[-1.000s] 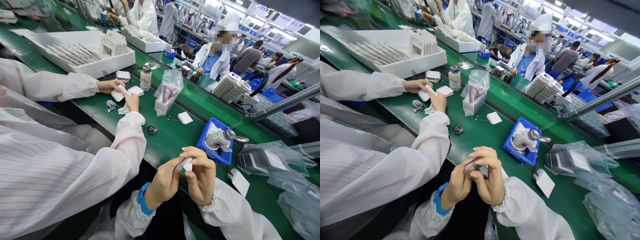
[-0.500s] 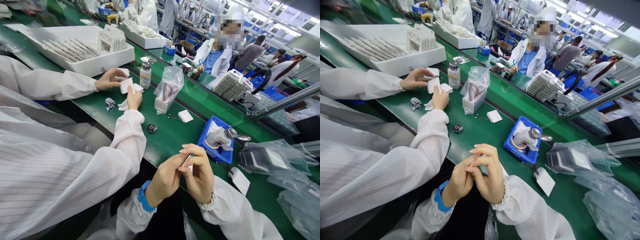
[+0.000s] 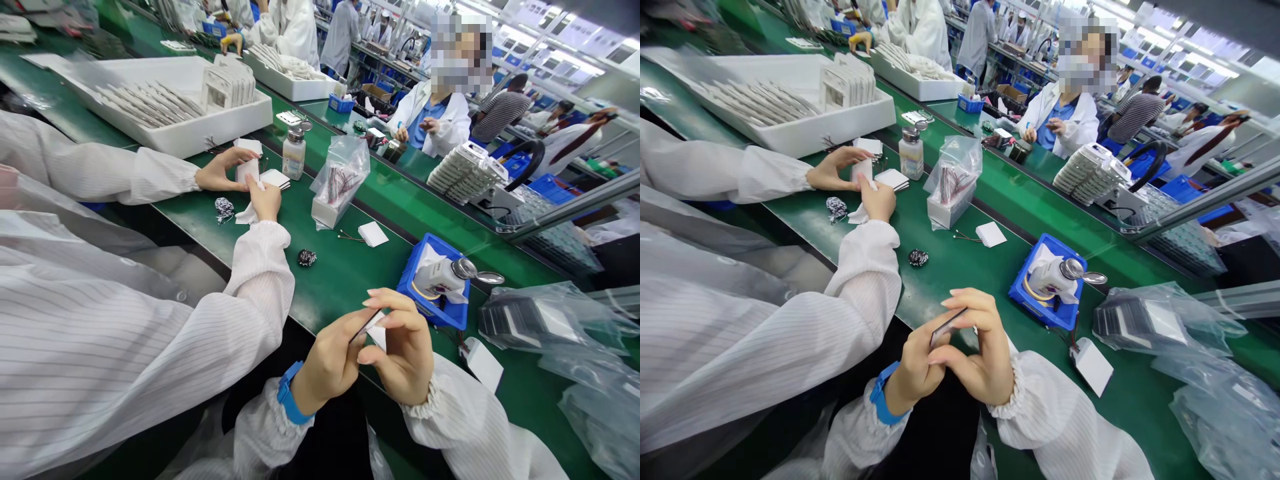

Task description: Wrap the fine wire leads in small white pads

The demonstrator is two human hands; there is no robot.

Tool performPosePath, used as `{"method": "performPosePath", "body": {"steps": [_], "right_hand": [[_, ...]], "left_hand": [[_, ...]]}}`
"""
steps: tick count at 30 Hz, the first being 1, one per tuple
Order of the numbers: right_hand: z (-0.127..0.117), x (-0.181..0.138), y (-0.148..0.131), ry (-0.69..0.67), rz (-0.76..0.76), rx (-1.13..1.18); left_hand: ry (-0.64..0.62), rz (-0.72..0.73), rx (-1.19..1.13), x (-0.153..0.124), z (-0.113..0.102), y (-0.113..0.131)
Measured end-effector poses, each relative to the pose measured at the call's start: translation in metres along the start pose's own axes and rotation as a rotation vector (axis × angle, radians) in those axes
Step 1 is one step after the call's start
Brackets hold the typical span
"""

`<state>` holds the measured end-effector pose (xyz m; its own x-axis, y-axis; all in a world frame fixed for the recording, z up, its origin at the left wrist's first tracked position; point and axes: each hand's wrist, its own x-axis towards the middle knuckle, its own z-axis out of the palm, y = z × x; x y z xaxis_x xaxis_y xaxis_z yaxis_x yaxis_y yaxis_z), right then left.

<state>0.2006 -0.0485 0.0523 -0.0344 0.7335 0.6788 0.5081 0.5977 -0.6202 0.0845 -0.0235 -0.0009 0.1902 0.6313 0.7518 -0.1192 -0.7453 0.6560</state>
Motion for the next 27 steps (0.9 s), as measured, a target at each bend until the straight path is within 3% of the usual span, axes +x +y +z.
{"method": "performPosePath", "body": {"steps": [12, 27], "right_hand": [[0.0007, 0.0014, -0.0038, 0.001, 0.051, -0.063], [-0.0023, 0.0088, -0.0031, 0.168, 0.056, -0.029]], "left_hand": [[-0.021, 0.085, 0.022, 0.002, 0.0029, -0.0061], [0.012, -0.02, -0.007, 0.0021, -0.0032, 0.0034]]}}
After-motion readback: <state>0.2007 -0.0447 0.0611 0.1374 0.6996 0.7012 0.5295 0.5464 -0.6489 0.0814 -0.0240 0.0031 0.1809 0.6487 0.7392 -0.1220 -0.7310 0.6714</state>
